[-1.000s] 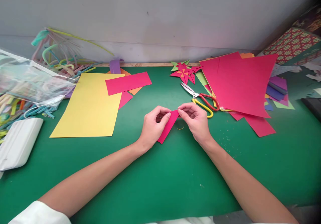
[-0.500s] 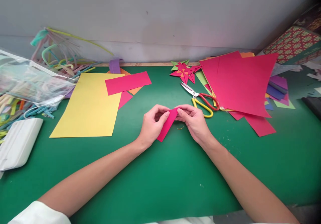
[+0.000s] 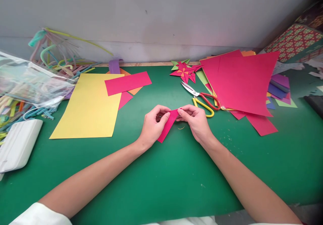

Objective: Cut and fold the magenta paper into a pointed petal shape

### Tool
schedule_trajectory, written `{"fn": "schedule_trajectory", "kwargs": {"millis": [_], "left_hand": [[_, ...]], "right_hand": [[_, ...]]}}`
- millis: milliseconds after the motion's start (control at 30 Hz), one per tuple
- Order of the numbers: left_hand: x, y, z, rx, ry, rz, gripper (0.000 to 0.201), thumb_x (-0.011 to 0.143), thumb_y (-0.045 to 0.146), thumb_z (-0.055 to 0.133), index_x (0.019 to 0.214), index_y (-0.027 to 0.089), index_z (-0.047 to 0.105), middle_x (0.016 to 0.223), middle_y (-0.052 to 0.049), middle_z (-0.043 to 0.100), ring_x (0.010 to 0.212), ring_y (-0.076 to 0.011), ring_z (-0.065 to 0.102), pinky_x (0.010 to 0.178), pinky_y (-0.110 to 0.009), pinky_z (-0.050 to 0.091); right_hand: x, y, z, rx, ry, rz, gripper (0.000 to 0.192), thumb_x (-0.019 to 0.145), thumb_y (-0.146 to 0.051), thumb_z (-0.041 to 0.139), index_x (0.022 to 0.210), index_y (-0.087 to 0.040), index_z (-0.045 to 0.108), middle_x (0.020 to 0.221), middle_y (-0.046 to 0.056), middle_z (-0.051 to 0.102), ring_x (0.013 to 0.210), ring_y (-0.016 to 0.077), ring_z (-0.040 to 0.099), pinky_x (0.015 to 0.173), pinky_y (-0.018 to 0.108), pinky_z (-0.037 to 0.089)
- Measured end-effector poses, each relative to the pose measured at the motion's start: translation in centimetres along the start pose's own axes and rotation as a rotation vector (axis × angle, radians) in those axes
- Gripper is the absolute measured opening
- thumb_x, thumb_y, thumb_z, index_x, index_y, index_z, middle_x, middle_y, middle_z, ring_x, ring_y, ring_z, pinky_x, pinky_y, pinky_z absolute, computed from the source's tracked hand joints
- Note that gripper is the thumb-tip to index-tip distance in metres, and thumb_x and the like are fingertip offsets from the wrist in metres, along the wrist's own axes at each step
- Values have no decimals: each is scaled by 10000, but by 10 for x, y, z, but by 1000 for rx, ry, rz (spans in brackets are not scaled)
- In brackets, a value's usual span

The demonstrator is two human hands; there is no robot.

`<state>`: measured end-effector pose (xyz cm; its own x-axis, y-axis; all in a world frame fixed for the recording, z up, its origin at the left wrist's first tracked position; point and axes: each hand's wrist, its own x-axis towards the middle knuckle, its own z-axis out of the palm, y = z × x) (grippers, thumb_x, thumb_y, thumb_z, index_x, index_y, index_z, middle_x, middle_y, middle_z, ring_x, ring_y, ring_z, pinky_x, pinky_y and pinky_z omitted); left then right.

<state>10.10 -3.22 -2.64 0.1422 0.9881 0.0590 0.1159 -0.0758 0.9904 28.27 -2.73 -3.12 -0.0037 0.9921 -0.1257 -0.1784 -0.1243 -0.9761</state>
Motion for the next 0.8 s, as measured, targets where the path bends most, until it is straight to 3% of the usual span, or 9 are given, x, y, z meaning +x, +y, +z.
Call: {"fn": "schedule_trajectory", "kwargs": {"millis": [500,800], "left_hand": [[-1,0,0,4,-9,1,138,977,324,658,1034,206,703,999,-44,752,925,-192,716,820,-302,572],[-1,1,0,14,-11,-7,122,967,321,676,1004,208,701,940,-27,741,838,-171,695,754,-282,552]], "right_hand": [[-1,-2,0,33,10,22,305,744,-471,920,831,-210,788,768,26,789,700,206,753,748,363,670],[-1,-3,2,45,17,6,262,757,-430,910,818,-207,786,765,27,786,701,208,753,748,367,670]]}}
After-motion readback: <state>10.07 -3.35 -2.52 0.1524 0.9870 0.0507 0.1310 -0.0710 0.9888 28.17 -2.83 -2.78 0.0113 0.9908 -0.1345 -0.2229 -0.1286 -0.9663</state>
